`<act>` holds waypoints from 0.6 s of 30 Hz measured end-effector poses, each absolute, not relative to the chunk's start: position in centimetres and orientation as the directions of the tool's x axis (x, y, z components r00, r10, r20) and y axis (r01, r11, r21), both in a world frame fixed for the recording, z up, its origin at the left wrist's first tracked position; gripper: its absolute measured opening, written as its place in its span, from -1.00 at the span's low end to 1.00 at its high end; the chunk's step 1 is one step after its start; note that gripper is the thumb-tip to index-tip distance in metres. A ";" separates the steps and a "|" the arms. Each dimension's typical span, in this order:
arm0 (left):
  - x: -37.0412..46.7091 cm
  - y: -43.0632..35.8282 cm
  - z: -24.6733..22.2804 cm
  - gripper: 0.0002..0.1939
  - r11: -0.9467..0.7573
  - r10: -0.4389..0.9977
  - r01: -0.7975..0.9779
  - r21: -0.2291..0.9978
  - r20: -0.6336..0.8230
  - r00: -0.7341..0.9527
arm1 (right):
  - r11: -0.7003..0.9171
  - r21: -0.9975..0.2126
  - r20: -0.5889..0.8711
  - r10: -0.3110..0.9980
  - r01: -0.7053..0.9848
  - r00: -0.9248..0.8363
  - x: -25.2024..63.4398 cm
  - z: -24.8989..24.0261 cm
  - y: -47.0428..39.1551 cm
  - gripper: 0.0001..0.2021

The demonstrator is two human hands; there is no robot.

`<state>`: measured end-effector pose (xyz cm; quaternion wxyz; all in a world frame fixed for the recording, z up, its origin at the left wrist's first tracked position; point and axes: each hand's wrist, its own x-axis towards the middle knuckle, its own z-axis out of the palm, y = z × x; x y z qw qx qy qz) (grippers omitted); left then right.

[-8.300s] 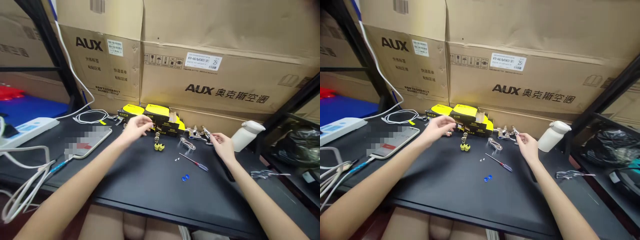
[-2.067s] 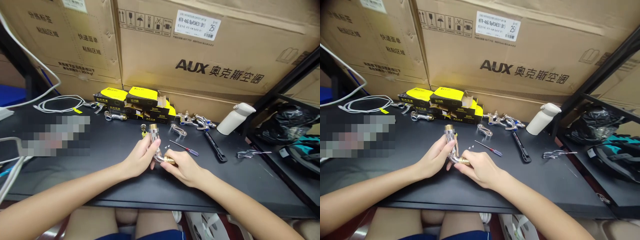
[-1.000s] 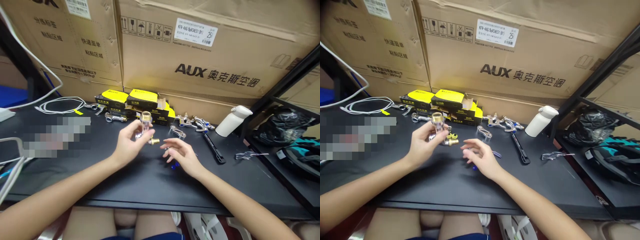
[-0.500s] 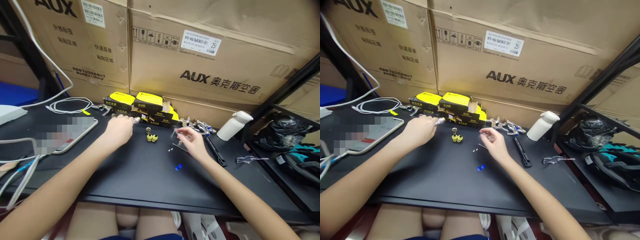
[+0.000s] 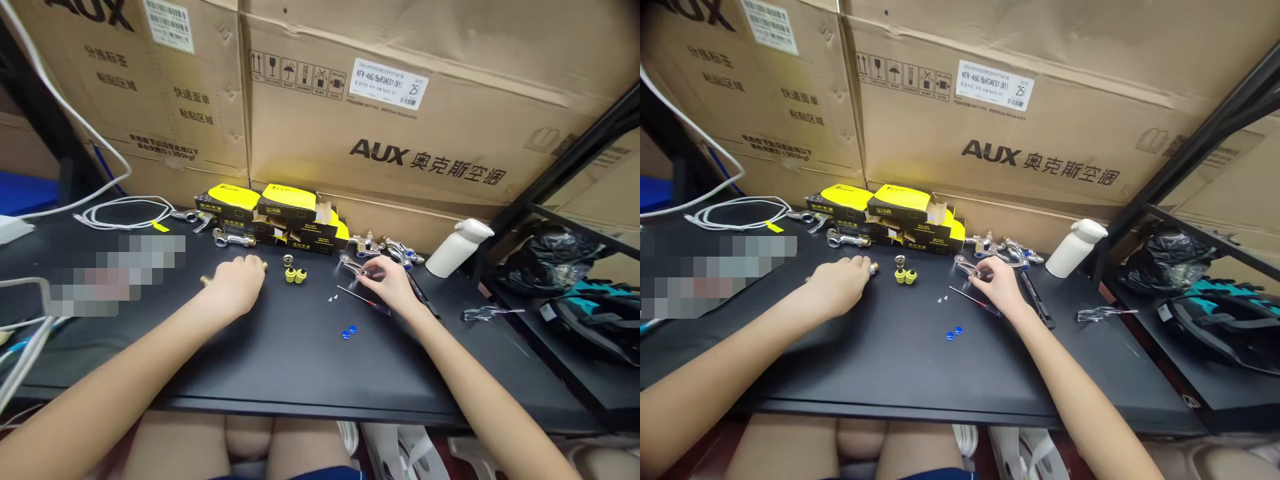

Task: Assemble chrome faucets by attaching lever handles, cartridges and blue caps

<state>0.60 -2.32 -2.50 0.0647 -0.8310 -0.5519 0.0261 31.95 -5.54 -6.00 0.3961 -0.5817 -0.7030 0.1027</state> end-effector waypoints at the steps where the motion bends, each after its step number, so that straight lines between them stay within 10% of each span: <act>1: 0.7 -2.5 -2.5 -0.63 -0.383 0.920 0.914 -0.138 0.034 0.390 | 0.306 -0.599 0.434 0.901 0.740 -0.021 32.0 -6.0 -5.5 -0.81; 12: 2.7 -2.2 -2.5 -0.54 -0.696 0.604 0.713 -0.090 0.465 0.648 | 0.296 -0.613 0.378 0.924 0.733 -0.058 31.5 -5.7 -6.3 -0.89; 18: 3.5 -0.5 -5.1 -0.72 -0.809 0.517 0.588 -0.006 0.469 0.716 | 0.273 -0.690 0.342 0.939 0.670 -0.032 31.3 -5.4 -6.4 -0.83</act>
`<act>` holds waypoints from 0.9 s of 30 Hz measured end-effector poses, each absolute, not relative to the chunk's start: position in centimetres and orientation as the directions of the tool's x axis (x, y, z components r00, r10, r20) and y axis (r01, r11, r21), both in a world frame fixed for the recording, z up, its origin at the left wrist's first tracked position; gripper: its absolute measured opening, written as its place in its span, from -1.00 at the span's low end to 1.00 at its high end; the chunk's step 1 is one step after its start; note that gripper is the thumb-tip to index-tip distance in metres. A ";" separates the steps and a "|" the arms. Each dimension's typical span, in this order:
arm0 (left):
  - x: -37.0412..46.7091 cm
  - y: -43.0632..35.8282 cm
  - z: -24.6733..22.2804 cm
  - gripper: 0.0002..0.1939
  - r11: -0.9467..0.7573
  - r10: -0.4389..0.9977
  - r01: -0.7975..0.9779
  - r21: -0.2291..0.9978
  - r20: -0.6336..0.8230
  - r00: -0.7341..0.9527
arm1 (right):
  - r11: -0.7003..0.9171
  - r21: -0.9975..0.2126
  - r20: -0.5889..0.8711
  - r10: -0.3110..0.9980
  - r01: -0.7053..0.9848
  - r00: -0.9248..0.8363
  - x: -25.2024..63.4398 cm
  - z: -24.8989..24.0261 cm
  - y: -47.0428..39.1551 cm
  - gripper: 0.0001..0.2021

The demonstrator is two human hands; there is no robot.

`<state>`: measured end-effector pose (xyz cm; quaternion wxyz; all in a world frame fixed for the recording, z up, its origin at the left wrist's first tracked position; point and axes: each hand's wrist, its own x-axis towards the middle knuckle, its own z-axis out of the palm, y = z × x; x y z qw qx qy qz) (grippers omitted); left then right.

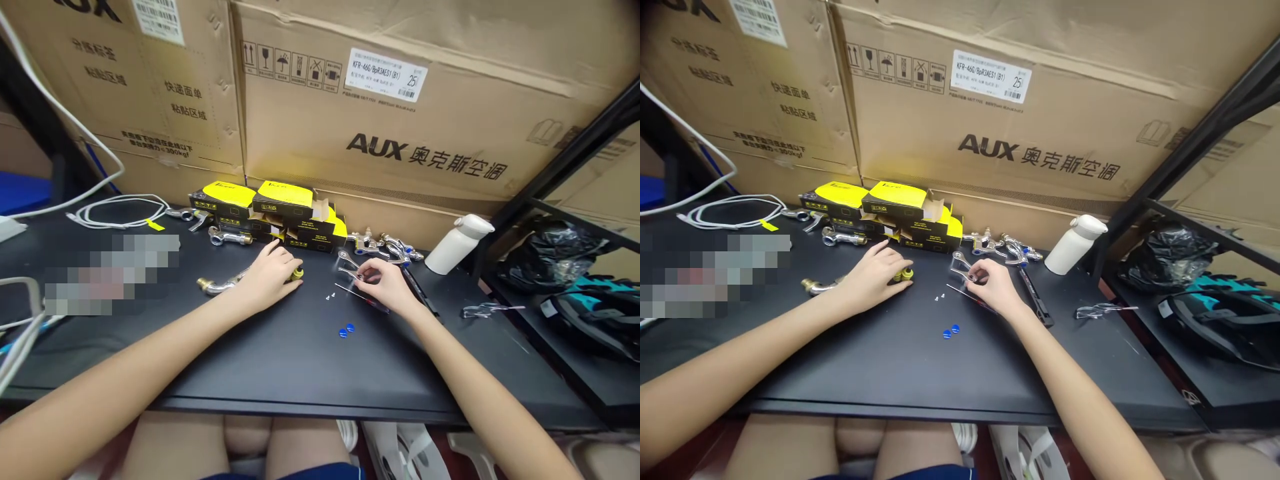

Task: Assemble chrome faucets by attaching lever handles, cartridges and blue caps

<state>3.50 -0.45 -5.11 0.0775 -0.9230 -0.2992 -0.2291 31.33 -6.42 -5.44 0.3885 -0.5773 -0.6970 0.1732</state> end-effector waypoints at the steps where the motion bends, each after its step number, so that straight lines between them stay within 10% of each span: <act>1: 3.5 -0.3 -5.2 -0.75 -0.821 0.509 0.570 0.021 0.477 0.716 | 0.268 -0.713 0.334 0.942 0.648 -0.022 31.3 -5.4 -6.4 -0.81; 7: 3.8 -1.8 -4.4 -0.67 -0.873 0.487 0.368 0.320 0.611 0.624 | 0.280 -0.878 0.326 0.943 0.387 0.059 29.6 -4.8 -7.0 -0.67; 15: 5.0 -4.7 -4.6 -0.65 -0.630 0.637 0.206 0.749 0.346 0.689 | 0.301 -0.953 0.300 0.953 -0.022 0.031 26.1 -4.7 -8.8 -0.67; 27: 5.3 -4.8 -4.4 -0.58 -0.507 0.677 0.158 0.848 0.277 0.682 | 0.584 -0.759 0.540 0.812 0.288 -0.222 24.9 -5.2 -10.4 -0.90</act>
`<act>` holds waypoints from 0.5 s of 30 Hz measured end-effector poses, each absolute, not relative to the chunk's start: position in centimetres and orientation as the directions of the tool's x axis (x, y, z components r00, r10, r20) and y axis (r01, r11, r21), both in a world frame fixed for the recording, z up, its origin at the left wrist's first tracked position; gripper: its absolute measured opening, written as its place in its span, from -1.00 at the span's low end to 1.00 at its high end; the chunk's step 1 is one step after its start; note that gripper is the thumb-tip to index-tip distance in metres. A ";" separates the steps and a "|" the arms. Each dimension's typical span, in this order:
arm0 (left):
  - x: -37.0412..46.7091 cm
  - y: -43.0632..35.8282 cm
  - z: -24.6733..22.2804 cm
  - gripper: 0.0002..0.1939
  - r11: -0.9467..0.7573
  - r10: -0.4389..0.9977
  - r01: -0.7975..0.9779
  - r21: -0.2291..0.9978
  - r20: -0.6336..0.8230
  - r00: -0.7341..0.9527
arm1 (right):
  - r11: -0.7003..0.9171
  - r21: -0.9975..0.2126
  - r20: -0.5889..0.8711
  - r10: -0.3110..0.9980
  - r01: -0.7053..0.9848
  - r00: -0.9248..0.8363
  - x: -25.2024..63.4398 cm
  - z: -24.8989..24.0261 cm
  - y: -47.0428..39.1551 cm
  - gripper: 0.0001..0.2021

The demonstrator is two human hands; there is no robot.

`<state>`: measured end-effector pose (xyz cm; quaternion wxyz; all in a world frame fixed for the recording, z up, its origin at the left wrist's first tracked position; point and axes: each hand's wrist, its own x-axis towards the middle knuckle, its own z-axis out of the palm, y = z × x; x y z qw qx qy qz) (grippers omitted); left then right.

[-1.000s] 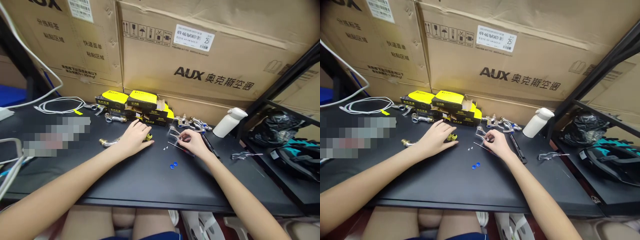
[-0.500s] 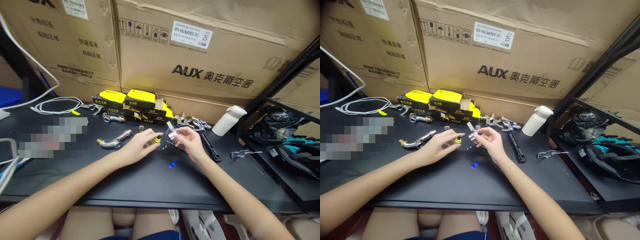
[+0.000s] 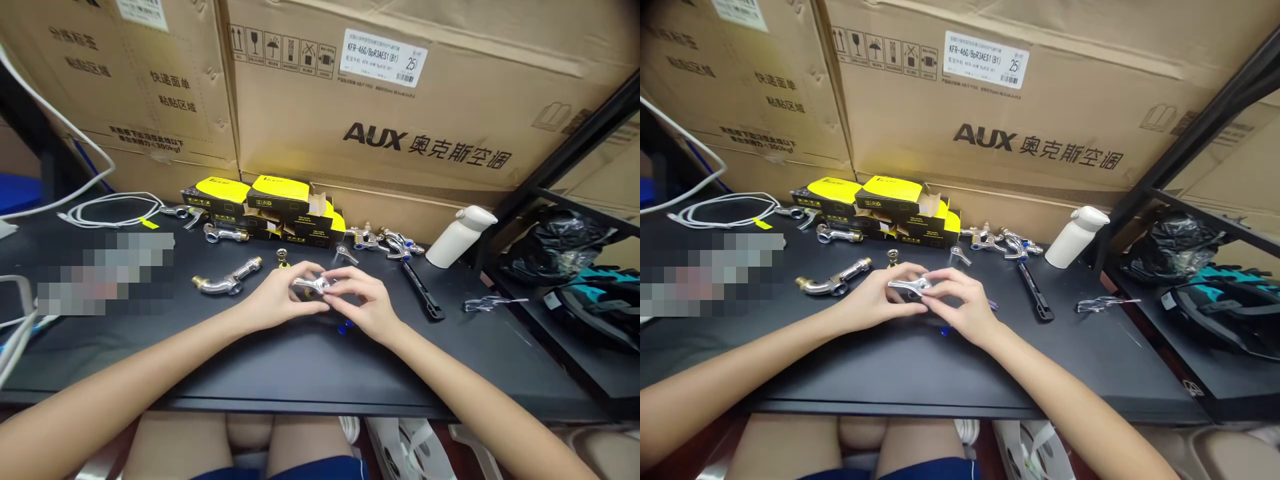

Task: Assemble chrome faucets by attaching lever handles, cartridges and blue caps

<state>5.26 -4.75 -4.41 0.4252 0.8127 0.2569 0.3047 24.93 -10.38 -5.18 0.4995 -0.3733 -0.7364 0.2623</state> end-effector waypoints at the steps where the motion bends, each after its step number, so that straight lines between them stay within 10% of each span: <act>1: 5.3 -4.7 -4.4 -0.63 -0.524 0.671 0.163 0.836 0.287 0.684 | 0.562 -0.786 0.513 0.825 0.257 -0.237 24.9 -5.2 -10.3 -0.89; 5: 5.3 -4.5 -4.2 -0.73 -0.524 0.693 0.174 0.834 0.298 0.657 | 0.409 -0.904 0.390 0.908 0.127 -0.152 25.6 -5.4 -9.6 -0.78; 15: 5.0 -3.9 -4.1 -0.64 -0.349 0.755 0.163 0.923 0.173 0.632 | 0.329 -0.694 0.292 0.942 0.640 -0.168 27.1 -6.3 -8.1 -0.91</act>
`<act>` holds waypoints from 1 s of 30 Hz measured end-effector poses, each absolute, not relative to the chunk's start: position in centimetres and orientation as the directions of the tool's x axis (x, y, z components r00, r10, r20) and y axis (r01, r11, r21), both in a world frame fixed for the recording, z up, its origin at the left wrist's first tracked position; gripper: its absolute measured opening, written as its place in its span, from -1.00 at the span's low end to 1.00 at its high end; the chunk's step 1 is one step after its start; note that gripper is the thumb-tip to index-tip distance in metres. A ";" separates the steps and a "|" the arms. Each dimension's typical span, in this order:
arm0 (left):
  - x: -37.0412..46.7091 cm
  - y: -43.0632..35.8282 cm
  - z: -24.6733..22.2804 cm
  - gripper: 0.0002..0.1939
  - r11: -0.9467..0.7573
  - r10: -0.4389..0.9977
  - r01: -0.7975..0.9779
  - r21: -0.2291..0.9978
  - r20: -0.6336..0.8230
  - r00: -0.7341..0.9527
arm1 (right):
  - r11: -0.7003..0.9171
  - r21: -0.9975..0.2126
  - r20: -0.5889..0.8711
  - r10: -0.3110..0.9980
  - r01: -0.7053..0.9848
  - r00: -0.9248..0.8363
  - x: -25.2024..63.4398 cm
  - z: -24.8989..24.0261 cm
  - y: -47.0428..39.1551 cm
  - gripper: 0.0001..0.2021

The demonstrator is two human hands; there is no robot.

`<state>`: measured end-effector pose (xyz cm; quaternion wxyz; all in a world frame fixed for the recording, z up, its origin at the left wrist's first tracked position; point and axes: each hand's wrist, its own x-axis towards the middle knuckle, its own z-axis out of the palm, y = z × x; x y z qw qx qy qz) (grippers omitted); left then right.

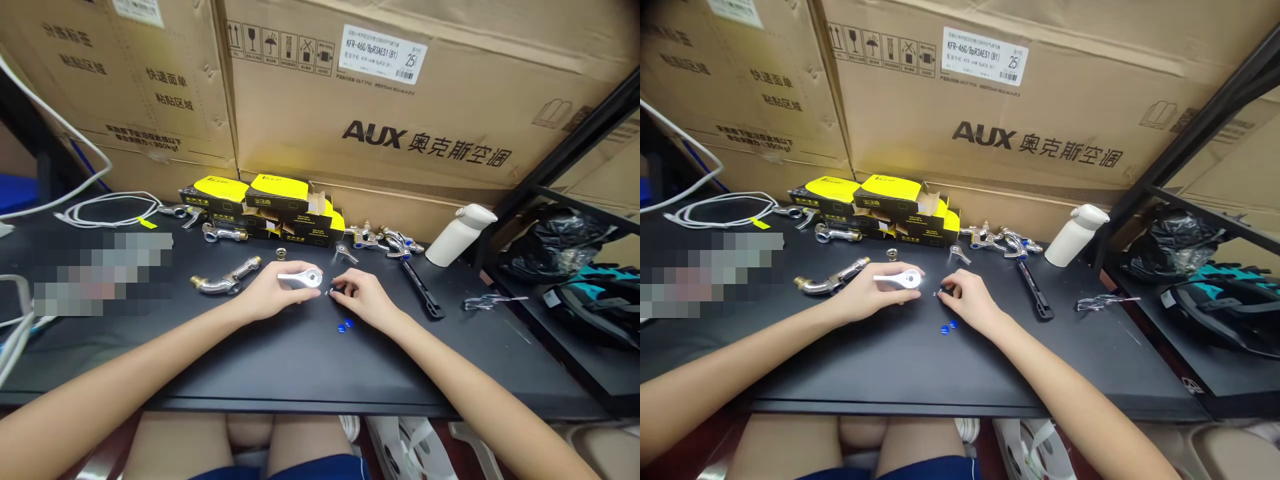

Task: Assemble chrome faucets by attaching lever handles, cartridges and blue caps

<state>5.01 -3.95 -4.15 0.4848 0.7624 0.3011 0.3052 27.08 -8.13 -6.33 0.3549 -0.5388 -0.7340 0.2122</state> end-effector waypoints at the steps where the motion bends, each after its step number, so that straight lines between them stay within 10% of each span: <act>1: 5.0 -4.0 -4.1 -0.64 -0.360 0.749 0.164 0.919 0.179 0.637 | 0.334 -0.683 0.288 0.940 0.650 -0.181 27.0 -6.4 -8.0 -0.93; 12: 4.9 -5.5 -3.1 -0.71 -0.429 0.638 0.084 0.899 0.236 0.733 | 0.421 -0.763 0.415 0.901 0.490 -0.126 26.6 -5.2 -9.5 -0.84; 20: 4.9 -7.3 -2.6 -0.68 -0.433 0.536 -0.045 0.900 0.297 0.790 | 0.765 -0.500 0.831 0.556 0.407 -0.024 24.9 -3.7 -12.8 -0.63; 30: 5.0 -7.8 -2.8 -0.70 -0.446 0.503 -0.066 0.893 0.310 0.807 | 0.838 -0.356 0.841 0.480 0.414 -0.248 24.5 -2.6 -14.5 -0.61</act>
